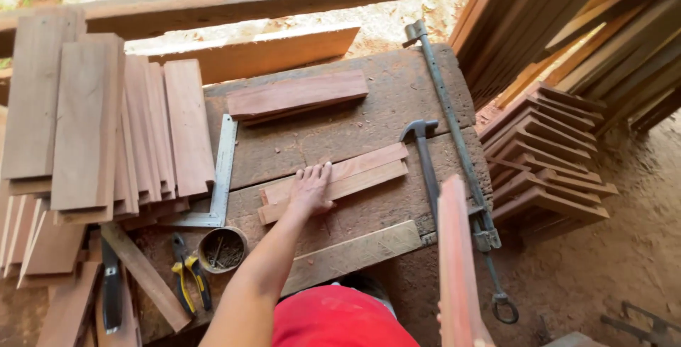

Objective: The person carries a small wooden chair frame across the workshop, then sorts and arranges wooden slats and boards on a workbench, aligning them into a stack. They then pick up a chisel and work on the edge of a slat while holding it steady on the bench.

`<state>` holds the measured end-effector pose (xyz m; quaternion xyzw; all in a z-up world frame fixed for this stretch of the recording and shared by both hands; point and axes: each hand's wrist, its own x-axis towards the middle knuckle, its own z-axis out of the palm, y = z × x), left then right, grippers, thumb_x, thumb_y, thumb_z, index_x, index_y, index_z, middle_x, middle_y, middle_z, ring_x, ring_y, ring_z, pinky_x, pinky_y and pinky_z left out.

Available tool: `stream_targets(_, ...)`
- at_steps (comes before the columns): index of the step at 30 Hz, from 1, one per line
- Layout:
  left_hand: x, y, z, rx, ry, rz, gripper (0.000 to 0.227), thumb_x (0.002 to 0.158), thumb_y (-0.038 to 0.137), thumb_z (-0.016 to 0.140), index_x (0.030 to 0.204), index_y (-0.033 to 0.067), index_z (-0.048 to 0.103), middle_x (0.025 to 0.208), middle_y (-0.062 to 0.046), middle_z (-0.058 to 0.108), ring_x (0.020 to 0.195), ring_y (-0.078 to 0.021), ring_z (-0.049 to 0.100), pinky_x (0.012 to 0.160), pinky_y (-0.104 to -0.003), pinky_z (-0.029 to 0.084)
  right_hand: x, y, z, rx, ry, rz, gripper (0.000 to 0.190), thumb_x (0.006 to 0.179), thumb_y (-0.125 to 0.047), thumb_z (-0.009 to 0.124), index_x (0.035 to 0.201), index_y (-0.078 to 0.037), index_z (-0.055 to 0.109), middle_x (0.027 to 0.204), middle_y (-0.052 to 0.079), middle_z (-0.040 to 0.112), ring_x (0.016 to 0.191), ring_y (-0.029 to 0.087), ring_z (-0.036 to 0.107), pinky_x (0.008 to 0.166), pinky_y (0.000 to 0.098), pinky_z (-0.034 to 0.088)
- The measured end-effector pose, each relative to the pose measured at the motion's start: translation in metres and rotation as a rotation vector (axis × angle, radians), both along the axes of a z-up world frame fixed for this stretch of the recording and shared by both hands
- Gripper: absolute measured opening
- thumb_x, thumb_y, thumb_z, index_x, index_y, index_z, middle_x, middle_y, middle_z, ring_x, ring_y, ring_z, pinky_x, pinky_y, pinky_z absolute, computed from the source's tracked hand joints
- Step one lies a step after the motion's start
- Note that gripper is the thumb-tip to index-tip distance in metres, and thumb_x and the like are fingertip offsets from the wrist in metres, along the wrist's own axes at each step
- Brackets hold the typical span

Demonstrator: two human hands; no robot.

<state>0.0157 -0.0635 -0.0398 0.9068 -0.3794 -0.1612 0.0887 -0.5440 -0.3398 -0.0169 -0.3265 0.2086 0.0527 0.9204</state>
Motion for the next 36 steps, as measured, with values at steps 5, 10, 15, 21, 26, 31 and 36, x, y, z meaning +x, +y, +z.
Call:
stream_targets(5, -0.044, -0.006, 0.078, -0.121, 0.035, 0.13, 0.123, 0.068, 0.085, 0.073, 0.154, 0.0042, 0.036, 0.145, -0.02, 0.047, 0.13, -0.0385, 0.044, 0.108, -0.051, 0.033, 0.232, 0.113, 0.226, -0.328, 0.607, -0.33, 0.099, 0.066, -0.034, 0.042, 0.153, 0.012, 0.037, 0.136, 0.039, 0.055, 0.118, 0.049, 0.056, 0.101, 0.0566, 0.041)
stream_targets(10, -0.143, 0.055, 0.194, -0.822, 1.318, 0.143, 0.089, 0.087, 0.049, 0.066, 0.159, 0.0117, 0.031, 0.15, -0.021, 0.053, 0.127, -0.0255, 0.057, 0.094, -0.037, 0.051, 0.305, 0.144, 0.201, -0.126, 0.645, -0.483, 0.04, 0.091, -0.024, 0.053, 0.116, 0.008, 0.054, 0.089, 0.017, 0.054, 0.075, 0.025, 0.05, 0.066, 0.0358, 0.041)
stream_targets(15, -0.207, 0.088, 0.118, -1.084, 1.281, 0.585, 0.066, 0.089, 0.022, 0.073, 0.14, -0.0013, 0.039, 0.128, -0.024, 0.049, 0.114, -0.0338, 0.048, 0.094, -0.047, 0.041, 0.391, 0.212, 0.259, -0.214, 0.844, -0.375, 0.089, 0.082, -0.016, 0.064, 0.159, -0.015, 0.018, 0.141, 0.023, 0.041, 0.118, 0.04, 0.054, 0.099, 0.0524, 0.052)
stream_targets(21, -0.156, 0.101, 0.123, -0.847, 0.776, 1.267, 0.04, 0.105, 0.032, 0.053, 0.101, -0.0037, 0.07, 0.076, -0.012, 0.06, 0.058, -0.0204, 0.051, 0.044, -0.034, 0.044, 0.384, 0.233, 0.13, -0.416, 0.812, -0.15, 0.097, 0.089, -0.037, 0.071, 0.162, -0.011, 0.012, 0.164, 0.021, 0.026, 0.15, 0.033, 0.035, 0.123, 0.0478, 0.033)
stream_targets(26, -0.141, 0.122, 0.058, -0.71, 0.855, 1.506, 0.05, 0.106, 0.036, 0.054, 0.104, -0.0107, 0.073, 0.087, -0.016, 0.068, 0.07, -0.0216, 0.056, 0.059, -0.035, 0.047, 0.335, 0.17, 0.078, -1.102, 0.59, 0.145, 0.058, 0.088, -0.039, 0.068, 0.134, -0.007, 0.053, 0.136, 0.013, 0.051, 0.121, 0.027, 0.05, 0.105, 0.042, 0.045)
stream_targets(31, -0.139, 0.125, 0.03, -0.674, 0.84, 1.479, 0.05, 0.104, 0.039, 0.055, 0.105, -0.0084, 0.072, 0.085, -0.016, 0.068, 0.067, -0.0205, 0.055, 0.057, -0.033, 0.045, 0.255, 0.082, 0.009, -1.858, 0.618, 0.598, 0.073, 0.09, -0.054, 0.065, 0.148, -0.017, 0.042, 0.165, 0.012, 0.026, 0.151, 0.033, 0.024, 0.118, 0.056, 0.033)
stream_targets(36, -0.123, 0.127, 0.034, -0.46, 0.753, 1.361, 0.059, 0.098, 0.046, 0.058, 0.111, -0.0103, 0.072, 0.096, -0.019, 0.073, 0.08, -0.0257, 0.063, 0.073, -0.036, 0.05, 0.207, 0.065, -0.026, -1.753, 0.443, 0.244, 0.07, 0.086, -0.033, 0.072, 0.148, -0.012, 0.046, 0.155, 0.017, 0.038, 0.136, 0.038, 0.047, 0.109, 0.0476, 0.045)
